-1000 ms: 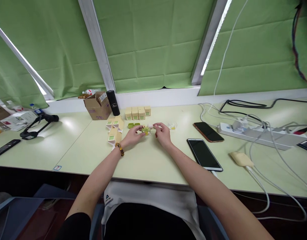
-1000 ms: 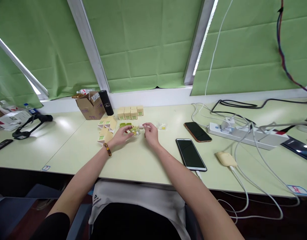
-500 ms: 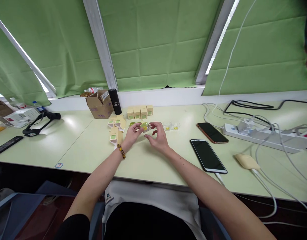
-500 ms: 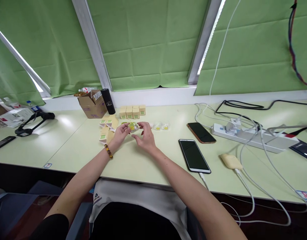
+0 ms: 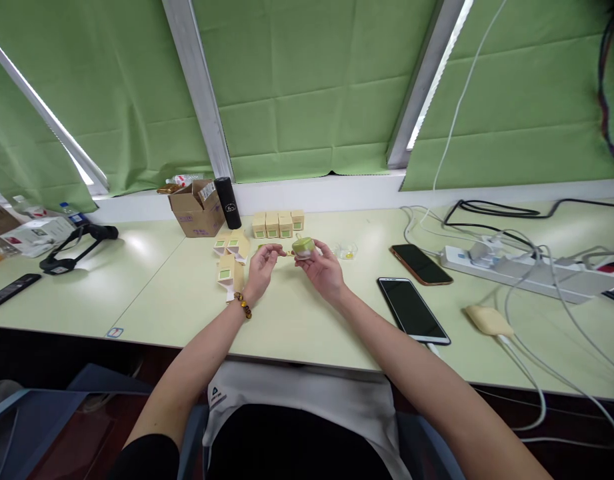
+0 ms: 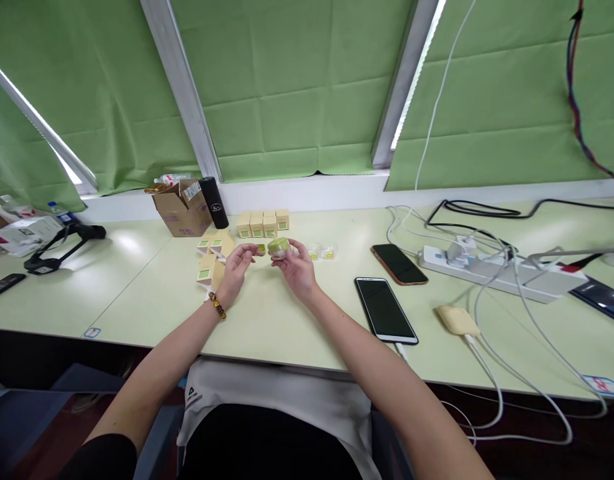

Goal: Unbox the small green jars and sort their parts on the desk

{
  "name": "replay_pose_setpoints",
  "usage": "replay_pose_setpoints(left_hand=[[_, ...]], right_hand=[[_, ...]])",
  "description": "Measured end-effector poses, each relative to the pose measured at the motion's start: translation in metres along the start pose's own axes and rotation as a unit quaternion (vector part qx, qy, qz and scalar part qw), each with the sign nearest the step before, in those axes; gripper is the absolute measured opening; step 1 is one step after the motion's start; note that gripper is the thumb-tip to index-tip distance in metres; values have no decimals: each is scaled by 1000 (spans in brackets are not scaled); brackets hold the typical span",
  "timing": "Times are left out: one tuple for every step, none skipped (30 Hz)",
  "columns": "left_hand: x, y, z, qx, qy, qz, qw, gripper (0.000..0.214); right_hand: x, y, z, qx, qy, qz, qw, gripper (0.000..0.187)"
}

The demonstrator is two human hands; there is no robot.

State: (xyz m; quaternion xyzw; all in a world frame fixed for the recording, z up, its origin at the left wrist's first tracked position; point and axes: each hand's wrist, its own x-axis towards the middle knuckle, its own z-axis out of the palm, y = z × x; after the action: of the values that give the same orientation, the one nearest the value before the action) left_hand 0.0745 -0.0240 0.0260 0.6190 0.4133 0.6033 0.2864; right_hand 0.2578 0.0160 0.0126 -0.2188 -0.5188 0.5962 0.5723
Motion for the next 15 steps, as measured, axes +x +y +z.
replay_pose_setpoints(left_hand=[[0,-1,0,5,1,-4,1000,43],[0,-2,0,11,1,-7,1000,41],[0,-3,0,16,0,-11,1000,40],[0,-4,0,22,-2,-13,1000,38],[0,-5,0,27,-2,-14,1000,37],[0,-5,1,34,-2,-13,999,36],[0,-6,1,41,-2,-12,999,36],[0,-6,2,50,-5,-10,999,36],[-1,-6,2,58,-11,-9,998,36],[-2,-6,3,64,-20,-7,998,37],[-2,-6,4,69,-33,-7,997,39],[-3,-7,5,72,-46,-9,996,41],[-4,-8,6,71,-58,-14,996,45],[-5,-9,8,64,-69,-21,995,50],[-6,-11,10,50,-79,-31,995,55]], right_hand=[[2,-1,-2,33,-9,33,999,53],[3,-2,-3,59,-14,59,996,52],[4,-2,-5,80,-16,79,994,53],[5,-2,-6,97,-15,91,991,53],[6,-2,-8,109,-12,95,989,52],[6,-2,-9,117,-8,94,989,50],[6,-1,-9,118,-4,88,989,47],[6,-1,-10,111,-1,80,991,44],[6,0,-10,95,2,71,993,41],[5,1,-9,72,6,60,996,40],[5,3,-8,43,14,46,998,42],[4,5,-7,10,25,30,999,47],[3,7,-6,-26,36,14,999,53],[2,10,-4,-62,46,-4,997,57],[1,12,-2,-98,54,-22,993,60]])
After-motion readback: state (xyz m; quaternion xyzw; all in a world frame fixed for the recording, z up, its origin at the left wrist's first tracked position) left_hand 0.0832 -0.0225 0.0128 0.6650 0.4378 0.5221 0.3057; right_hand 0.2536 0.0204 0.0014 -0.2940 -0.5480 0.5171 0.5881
